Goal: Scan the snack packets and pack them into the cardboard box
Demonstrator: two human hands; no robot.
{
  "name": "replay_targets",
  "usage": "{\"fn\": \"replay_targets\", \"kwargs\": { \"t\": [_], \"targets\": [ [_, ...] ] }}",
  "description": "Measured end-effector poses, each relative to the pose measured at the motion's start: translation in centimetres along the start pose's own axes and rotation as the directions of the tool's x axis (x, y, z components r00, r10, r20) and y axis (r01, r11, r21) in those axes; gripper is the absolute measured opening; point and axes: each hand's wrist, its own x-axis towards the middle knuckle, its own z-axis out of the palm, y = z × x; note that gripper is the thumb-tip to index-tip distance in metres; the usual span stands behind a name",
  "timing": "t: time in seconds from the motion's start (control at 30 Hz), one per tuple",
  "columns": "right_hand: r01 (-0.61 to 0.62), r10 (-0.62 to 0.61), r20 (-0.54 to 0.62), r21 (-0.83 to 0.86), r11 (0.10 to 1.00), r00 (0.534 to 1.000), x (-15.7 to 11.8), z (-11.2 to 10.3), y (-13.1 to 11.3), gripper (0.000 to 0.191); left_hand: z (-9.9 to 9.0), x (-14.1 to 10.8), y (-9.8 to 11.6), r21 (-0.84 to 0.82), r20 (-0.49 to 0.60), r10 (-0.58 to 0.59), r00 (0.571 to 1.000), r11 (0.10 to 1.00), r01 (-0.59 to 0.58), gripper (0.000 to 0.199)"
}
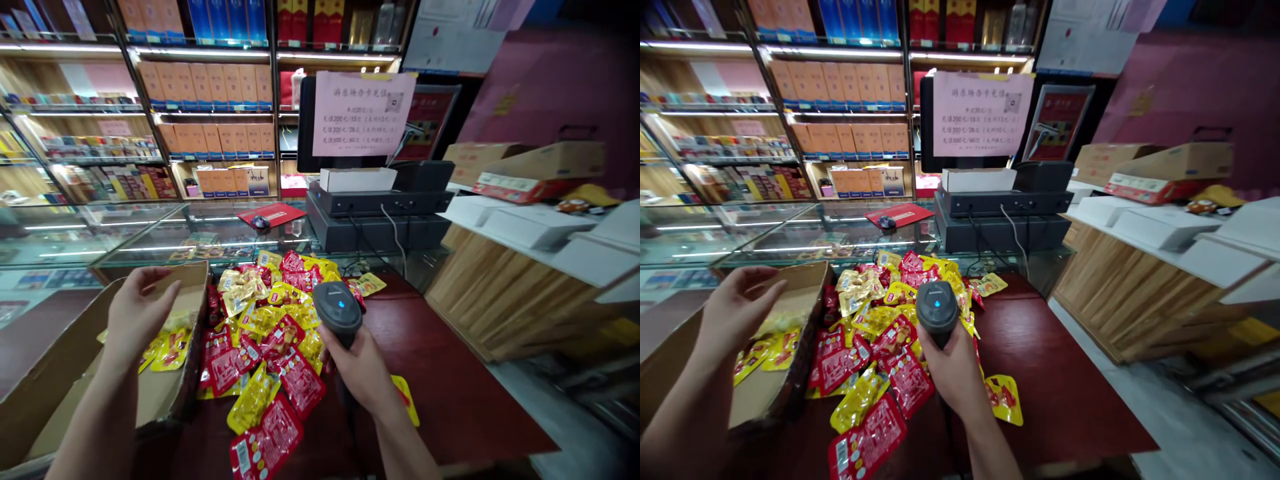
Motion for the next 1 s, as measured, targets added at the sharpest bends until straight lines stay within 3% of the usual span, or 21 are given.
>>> {"fn": "replay_targets", "kwargs": {
  "t": [0.1, 0.17, 0.2, 0.27, 0.37, 0.43, 0.53, 0.6, 0.7, 0.73, 0.8, 0.9, 0.97, 1.0],
  "targets": [
    [-0.021, 0.021, 0.013, -0.017, 1.000, 1.000, -0.1, -0.3, 0.2, 0.030, 2.4, -1.8, 0.9, -0.018, 0.138, 0.090, 0.986, 0.996, -0.088, 0.043],
    [-0.026, 0.027, 0.005, -0.024, 0.999, 1.000, -0.2, -0.6, 0.6, 0.029, 4.5, -3.5, 2.1, -0.023, 0.307, 0.156, 0.939, 0.987, -0.157, 0.040],
    [-0.029, 0.029, -0.004, -0.021, 0.999, 1.000, -0.3, -0.7, 0.8, 0.029, 5.6, -4.4, 2.8, -0.009, 0.401, 0.192, 0.896, 0.979, -0.206, 0.037],
    [-0.047, 0.047, -0.025, -0.002, 0.999, 0.999, -0.4, -1.0, 1.3, 0.029, 7.5, -6.1, 4.0, 0.049, 0.592, 0.236, 0.770, 0.944, -0.327, 0.031],
    [-0.087, 0.087, -0.046, 0.021, 0.996, 0.995, -0.6, -1.5, 2.0, 0.029, 9.8, -7.9, 5.6, 0.198, 0.782, 0.168, 0.600, 0.846, -0.495, 0.026],
    [-0.081, 0.082, -0.055, 0.014, 0.997, 0.995, -0.8, -1.8, 2.3, 0.029, 11.1, -8.5, 6.3, 0.317, 0.827, 0.078, 0.557, 0.754, -0.576, 0.028],
    [-0.071, 0.070, -0.069, -0.010, 0.997, 0.995, -1.0, -2.2, 2.3, 0.028, 12.5, -8.6, 6.8, 0.413, 0.848, -0.022, 0.529, 0.654, -0.634, 0.042],
    [-0.073, 0.071, -0.081, -0.028, 0.997, 0.994, -1.0, -2.4, 2.3, 0.028, 13.1, -8.1, 6.8, 0.382, 0.871, -0.017, 0.492, 0.654, -0.653, 0.045],
    [-0.067, 0.061, -0.090, -0.067, 0.996, 0.994, -1.0, -2.5, 2.1, 0.028, 13.2, -6.5, 6.7, 0.236, 0.895, 0.098, 0.435, 0.724, -0.648, 0.024],
    [-0.066, 0.059, -0.090, -0.078, 0.995, 0.994, -1.0, -2.5, 2.1, 0.027, 13.2, -5.8, 6.8, 0.170, 0.886, 0.158, 0.435, 0.763, -0.624, 0.016],
    [-0.068, 0.061, -0.085, -0.082, 0.994, 0.995, -0.9, -2.5, 2.1, 0.027, 13.2, -4.7, 7.1, 0.016, 0.833, 0.275, 0.479, 0.855, -0.519, 0.006],
    [-0.085, 0.080, -0.076, -0.053, 0.995, 0.994, -0.8, -2.4, 2.3, 0.026, 14.4, -4.1, 7.9, -0.300, 0.724, 0.322, 0.610, 0.943, -0.142, 0.014],
    [-0.088, 0.084, -0.086, -0.045, 0.995, 0.993, -0.7, -2.3, 2.4, 0.026, 15.7, -4.5, 8.5, -0.482, 0.720, 0.229, 0.655, 0.844, 0.235, 0.021],
    [-0.083, 0.079, -0.093, -0.047, 0.995, 0.993, -0.7, -2.2, 2.4, 0.026, 16.4, -4.7, 8.7, -0.523, 0.749, 0.162, 0.643, 0.740, 0.423, 0.022]
  ]
}}
